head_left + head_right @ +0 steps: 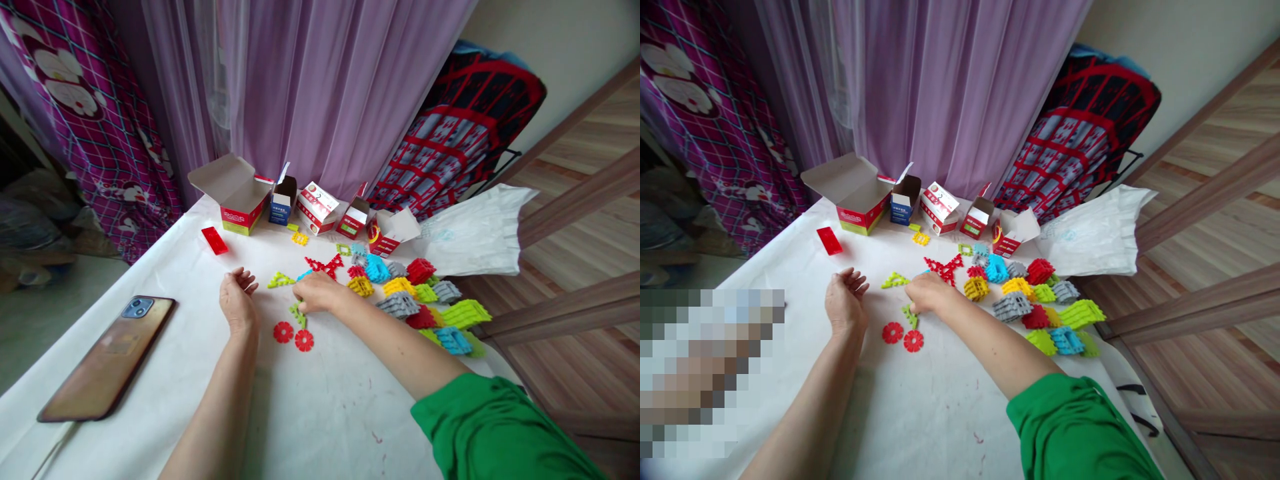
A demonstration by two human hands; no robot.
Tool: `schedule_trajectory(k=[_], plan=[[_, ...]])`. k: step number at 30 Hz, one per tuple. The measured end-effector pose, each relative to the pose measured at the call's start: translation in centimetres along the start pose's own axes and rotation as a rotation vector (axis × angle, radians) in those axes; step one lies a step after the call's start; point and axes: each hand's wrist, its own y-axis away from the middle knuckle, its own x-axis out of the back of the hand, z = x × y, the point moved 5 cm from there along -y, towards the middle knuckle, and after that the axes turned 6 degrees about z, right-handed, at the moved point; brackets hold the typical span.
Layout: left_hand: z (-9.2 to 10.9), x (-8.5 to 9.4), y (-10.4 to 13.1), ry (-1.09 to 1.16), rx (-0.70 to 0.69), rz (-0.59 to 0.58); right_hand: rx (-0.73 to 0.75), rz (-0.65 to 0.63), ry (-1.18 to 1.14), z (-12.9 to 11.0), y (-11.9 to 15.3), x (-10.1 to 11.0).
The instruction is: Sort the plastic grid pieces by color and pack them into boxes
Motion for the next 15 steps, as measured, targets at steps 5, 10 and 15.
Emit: schedule_trajectory(k=[5,10,15], plan=[[0.0,0.2,-0.3,0.012,-0.009,0.024,0.046,-0.026,0.037,-0.2,-0.4,0.5],[0.1,0.3,-0.4,0.023,0.005,0.038,0.018,0.056,-0.073,1.6,-1.0,0.3],[0.1,0.3,-0.4,0.027,0.011,0.039,-0.227,0.222,-0.139,3.3,-2.0,1.0]])
